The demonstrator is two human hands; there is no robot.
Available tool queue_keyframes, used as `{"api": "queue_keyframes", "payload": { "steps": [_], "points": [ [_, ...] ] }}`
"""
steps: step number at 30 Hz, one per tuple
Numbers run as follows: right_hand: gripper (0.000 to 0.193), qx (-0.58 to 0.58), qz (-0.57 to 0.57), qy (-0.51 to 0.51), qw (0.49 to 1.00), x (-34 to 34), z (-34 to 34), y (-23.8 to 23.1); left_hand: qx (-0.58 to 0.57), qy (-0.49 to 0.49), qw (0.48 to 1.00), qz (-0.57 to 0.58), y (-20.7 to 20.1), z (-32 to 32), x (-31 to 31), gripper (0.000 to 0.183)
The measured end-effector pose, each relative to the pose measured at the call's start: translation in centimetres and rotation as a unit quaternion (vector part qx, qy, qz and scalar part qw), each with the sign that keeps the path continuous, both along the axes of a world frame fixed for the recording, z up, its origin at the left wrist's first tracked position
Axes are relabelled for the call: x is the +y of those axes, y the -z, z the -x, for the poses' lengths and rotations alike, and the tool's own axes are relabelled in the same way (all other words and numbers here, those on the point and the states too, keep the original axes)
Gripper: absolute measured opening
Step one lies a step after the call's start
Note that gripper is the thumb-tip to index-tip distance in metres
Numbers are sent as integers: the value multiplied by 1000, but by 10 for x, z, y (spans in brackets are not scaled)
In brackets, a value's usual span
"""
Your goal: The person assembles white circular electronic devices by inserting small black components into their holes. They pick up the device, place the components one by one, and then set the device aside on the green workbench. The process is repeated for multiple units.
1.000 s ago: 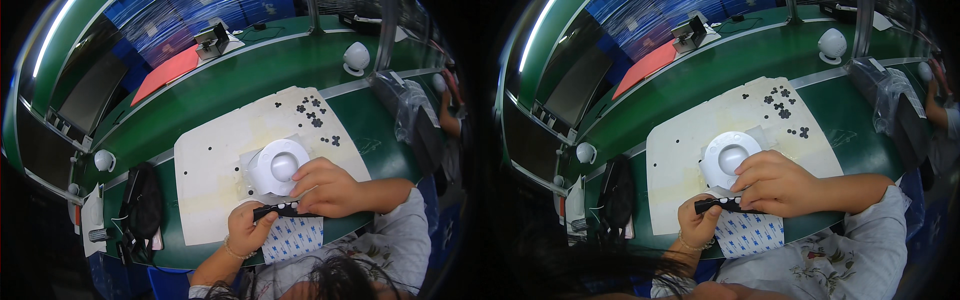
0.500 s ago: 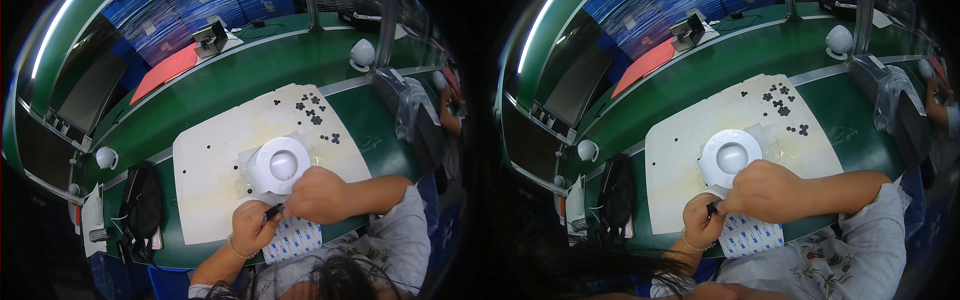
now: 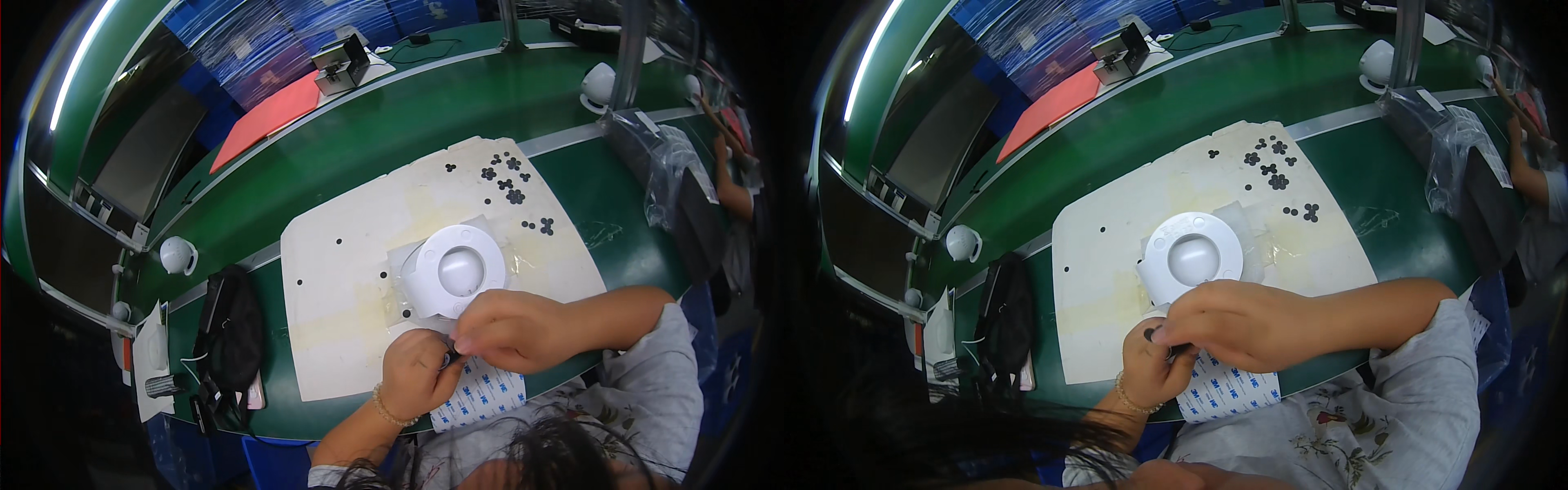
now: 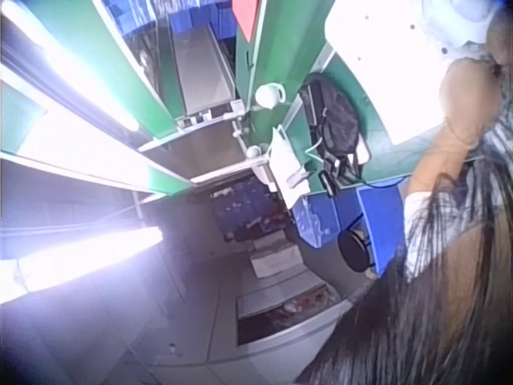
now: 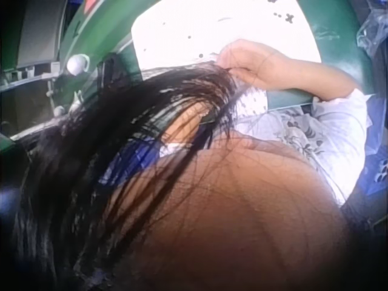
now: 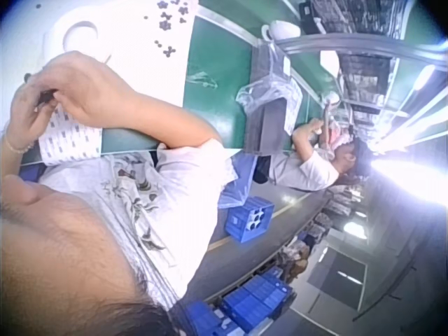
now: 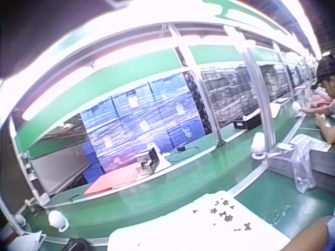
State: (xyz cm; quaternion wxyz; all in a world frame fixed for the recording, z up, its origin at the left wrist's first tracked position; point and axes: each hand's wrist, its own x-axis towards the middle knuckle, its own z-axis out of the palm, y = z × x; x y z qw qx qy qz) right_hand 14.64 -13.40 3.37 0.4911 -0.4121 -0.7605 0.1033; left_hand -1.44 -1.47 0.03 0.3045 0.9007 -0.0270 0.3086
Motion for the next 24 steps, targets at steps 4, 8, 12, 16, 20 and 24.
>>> {"api": "queue_keyframes", "payload": {
  "steps": [4,8,12,16,20,24],
  "points": [
    [45,-22,-13,-58,998,-5,-4,-5,-19,4,1000,-10,-7,1,2,26],
    [46,-11,-49,73,996,7,-21,-19,-56,-72,991,-96,-16,0,-5,23],
    [50,207,92,130,965,27,-41,-18,-7,-77,986,-149,-12,-2,-4,23],
    [53,190,141,153,959,29,-46,-16,-14,-75,987,-139,-9,0,-4,21],
    [53,200,145,145,958,29,-45,-13,-6,-72,987,-144,-6,1,-4,21],
    [52,184,151,151,959,28,-43,-16,0,-83,986,-147,-9,0,-6,16]
  ]
}}
